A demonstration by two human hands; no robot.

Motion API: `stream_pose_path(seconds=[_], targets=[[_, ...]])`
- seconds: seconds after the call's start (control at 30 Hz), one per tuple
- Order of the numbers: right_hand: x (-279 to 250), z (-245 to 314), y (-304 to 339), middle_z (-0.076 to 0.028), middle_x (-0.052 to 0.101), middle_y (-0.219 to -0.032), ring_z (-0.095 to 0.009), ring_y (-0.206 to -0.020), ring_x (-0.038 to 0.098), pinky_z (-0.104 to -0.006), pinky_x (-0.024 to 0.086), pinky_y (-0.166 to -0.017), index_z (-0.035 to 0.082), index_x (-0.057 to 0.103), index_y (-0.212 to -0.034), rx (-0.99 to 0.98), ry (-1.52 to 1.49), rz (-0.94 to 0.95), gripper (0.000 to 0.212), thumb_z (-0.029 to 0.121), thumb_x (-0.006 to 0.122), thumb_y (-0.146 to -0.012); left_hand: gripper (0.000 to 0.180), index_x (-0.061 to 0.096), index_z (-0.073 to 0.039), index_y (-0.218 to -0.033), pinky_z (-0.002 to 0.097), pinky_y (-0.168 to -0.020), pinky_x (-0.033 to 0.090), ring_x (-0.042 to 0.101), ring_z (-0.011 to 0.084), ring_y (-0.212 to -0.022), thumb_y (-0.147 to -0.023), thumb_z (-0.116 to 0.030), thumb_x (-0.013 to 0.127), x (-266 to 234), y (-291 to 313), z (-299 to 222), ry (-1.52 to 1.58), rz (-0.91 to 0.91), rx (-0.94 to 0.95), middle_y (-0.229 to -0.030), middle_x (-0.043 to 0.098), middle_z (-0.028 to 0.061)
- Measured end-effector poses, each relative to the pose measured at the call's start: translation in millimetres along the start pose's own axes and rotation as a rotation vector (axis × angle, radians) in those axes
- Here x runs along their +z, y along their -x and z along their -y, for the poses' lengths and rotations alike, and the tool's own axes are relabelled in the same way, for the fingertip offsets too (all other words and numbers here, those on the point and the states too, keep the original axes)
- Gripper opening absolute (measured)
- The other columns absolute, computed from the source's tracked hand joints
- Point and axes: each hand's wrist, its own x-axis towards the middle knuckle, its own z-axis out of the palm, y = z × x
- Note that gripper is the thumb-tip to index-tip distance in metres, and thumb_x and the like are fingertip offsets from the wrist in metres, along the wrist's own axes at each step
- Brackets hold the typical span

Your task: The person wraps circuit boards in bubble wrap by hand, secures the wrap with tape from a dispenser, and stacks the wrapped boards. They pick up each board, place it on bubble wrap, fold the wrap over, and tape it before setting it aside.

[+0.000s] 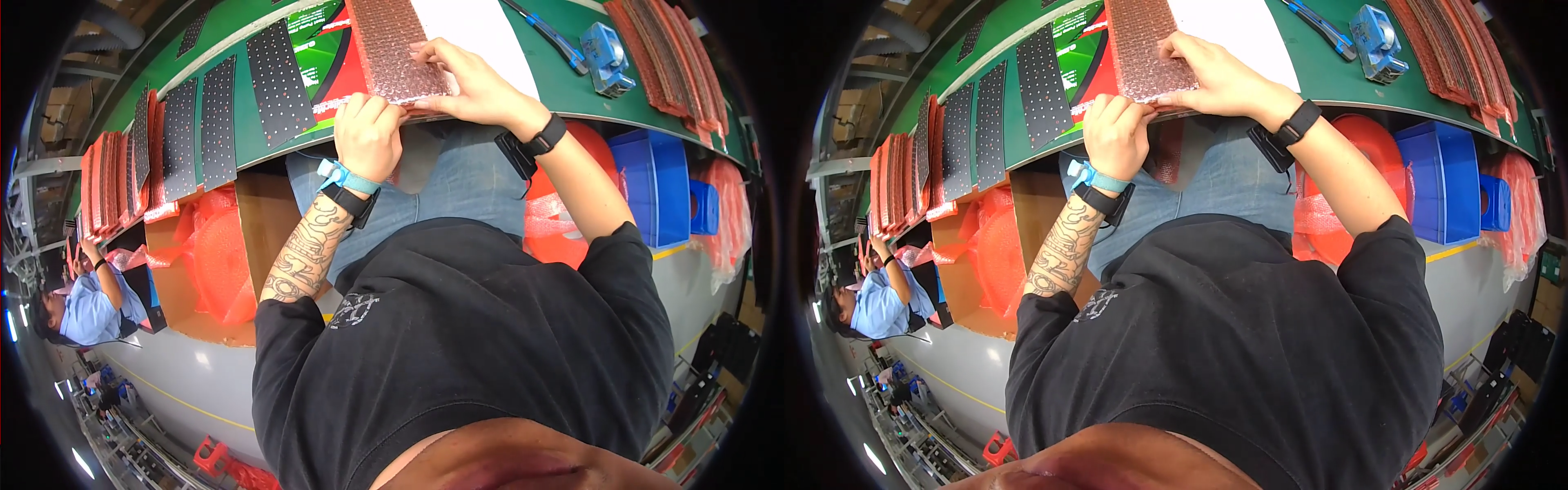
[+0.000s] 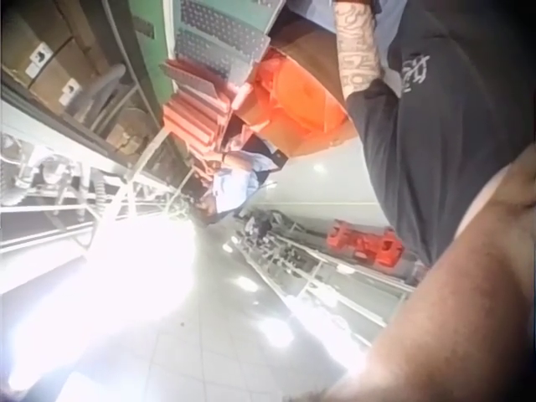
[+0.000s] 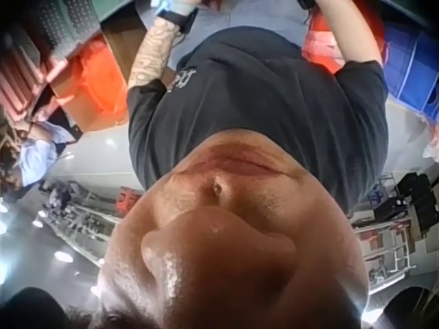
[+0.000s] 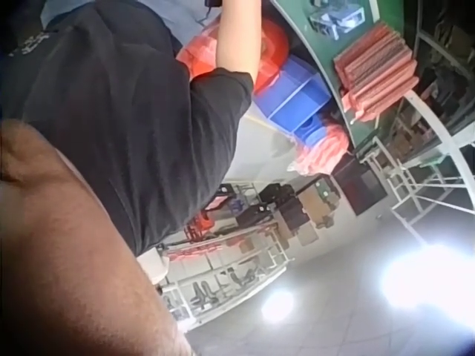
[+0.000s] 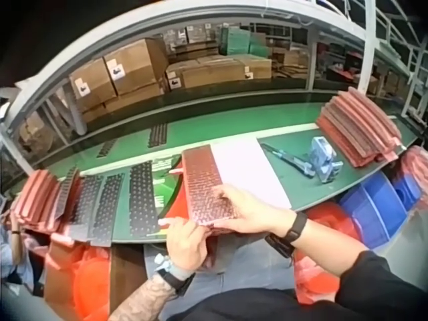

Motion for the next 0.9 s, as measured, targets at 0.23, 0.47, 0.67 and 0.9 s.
stream_pose_path(seconds=[0.23,0.47,0.67,0.9], targets=[[-38.4,6.3,-24.8,-0.012,0.067,-0.103,-0.020,-0.098,0.065,-0.0326,0.052,-0.087,0.000,0.064,-0.093,0.309,-0.163,-0.004,0.024,0.018,0.080,-0.088,0.015,0.069,-0.006,-0.084,0.0398,-0.082,0.050,0.064,0.0288,-0.093,-0.072,-0.003,0.077,21.2,6.0,14.4,0.122,-0.164,0.021,-0.101,0.071,0.0063],[-55.9,26.0,-50.0,-0.010,0.059,-0.097,-0.024,-0.090,0.060,-0.0355,0.049,-0.082,-0.001,0.065,-0.087,0.058,0.008,0.491,0.022,0.014,0.081,-0.082,0.020,0.069,-0.004,-0.087,0.0418,-0.080,0.051,0.065,0.0308,-0.090,-0.070,0.000,0.078,24.4,14.2,18.6,0.298,-0.218,-0.065,-0.104,0.072,0.0097],[-52.4,73.8,-61.2,-0.015,0.061,-0.085,-0.034,-0.087,0.062,-0.0392,0.050,-0.079,-0.002,0.061,-0.074,0.059,-0.047,0.778,0.013,0.002,0.073,-0.073,0.020,0.070,-0.004,-0.088,0.0414,-0.079,0.050,0.065,0.0296,-0.087,-0.071,0.002,0.078,20.1,15.5,14.4,0.375,-0.231,-0.124,-0.100,0.072,0.0096],[-50.9,74.2,-63.8,-0.014,0.058,-0.065,-0.034,-0.063,0.059,-0.0402,0.050,-0.062,0.000,0.059,-0.068,0.057,-0.010,0.968,0.005,0.001,0.063,-0.067,0.018,0.072,-0.007,-0.085,0.0402,-0.078,0.050,0.060,0.0315,-0.087,-0.069,0.000,0.075,13.9,-12.3,25.2,0.527,-0.045,-0.104,-0.087,0.067,0.0069]])
